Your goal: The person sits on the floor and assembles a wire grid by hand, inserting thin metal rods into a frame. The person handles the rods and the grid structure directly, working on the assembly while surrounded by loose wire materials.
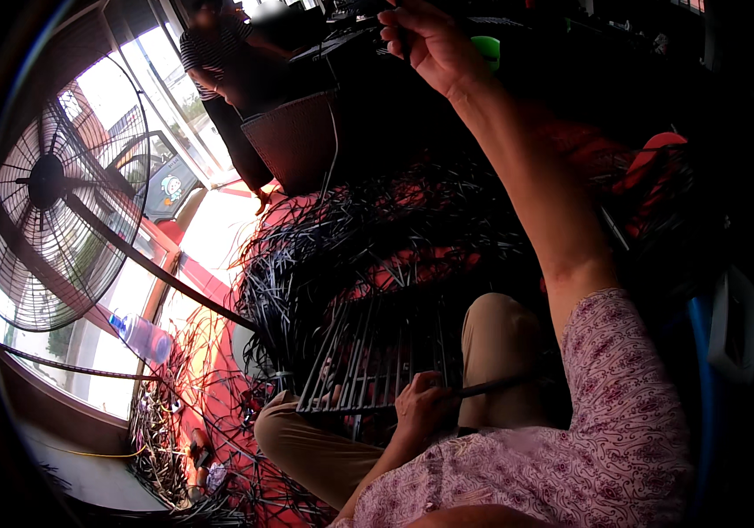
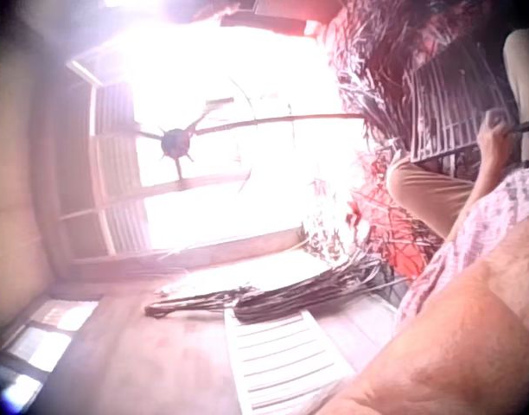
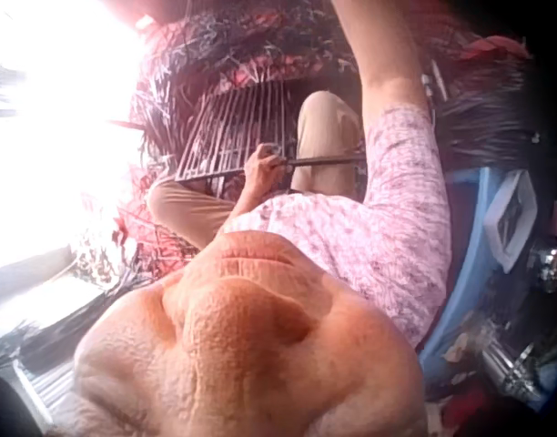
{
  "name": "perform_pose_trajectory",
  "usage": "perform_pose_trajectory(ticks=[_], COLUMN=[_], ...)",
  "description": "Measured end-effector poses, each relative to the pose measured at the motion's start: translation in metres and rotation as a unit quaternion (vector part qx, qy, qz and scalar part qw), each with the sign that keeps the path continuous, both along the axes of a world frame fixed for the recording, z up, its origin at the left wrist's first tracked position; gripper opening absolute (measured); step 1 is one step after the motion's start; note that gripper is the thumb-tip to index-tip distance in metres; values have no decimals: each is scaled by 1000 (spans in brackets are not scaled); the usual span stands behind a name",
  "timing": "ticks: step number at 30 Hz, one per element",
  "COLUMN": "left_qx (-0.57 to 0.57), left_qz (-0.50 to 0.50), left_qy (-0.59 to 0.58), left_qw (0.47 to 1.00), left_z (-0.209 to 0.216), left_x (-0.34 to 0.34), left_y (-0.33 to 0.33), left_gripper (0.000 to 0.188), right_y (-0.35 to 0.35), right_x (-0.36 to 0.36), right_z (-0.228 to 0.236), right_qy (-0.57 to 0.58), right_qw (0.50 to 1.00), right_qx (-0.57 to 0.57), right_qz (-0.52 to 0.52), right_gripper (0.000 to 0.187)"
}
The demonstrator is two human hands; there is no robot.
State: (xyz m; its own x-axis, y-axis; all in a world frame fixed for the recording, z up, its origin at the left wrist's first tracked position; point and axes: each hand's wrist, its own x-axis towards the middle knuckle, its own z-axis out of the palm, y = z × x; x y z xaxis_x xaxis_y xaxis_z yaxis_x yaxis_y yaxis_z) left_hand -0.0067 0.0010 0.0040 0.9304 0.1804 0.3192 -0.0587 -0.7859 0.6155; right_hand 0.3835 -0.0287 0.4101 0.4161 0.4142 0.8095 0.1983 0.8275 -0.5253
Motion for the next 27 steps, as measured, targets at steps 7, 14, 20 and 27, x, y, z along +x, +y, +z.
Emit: perform_pose_trajectory(ticks=[7, 14, 20, 27], left_qx=[78, 49, 18, 16], left_qz=[-84, -45, -29, -29], left_qy=[23, 79, 81, 77], left_qw=[993, 995, 996, 997], left_z=[6, 7, 19, 13], left_x=[6, 6, 7, 7], left_y=[1, 5, -1, -3], left_gripper=[18, 21, 19, 18], right_y=[-40, -95, -108, -113], right_x=[-85, -183, -200, -251], right_z=[-284, -378, -449, -390], right_qy=[381, 491, 286, 418], right_qw=[802, 724, 845, 812], right_qx=[-461, -482, -451, -407], right_qz=[4, 49, -37, 33], right_gripper=[15, 12, 17, 16])
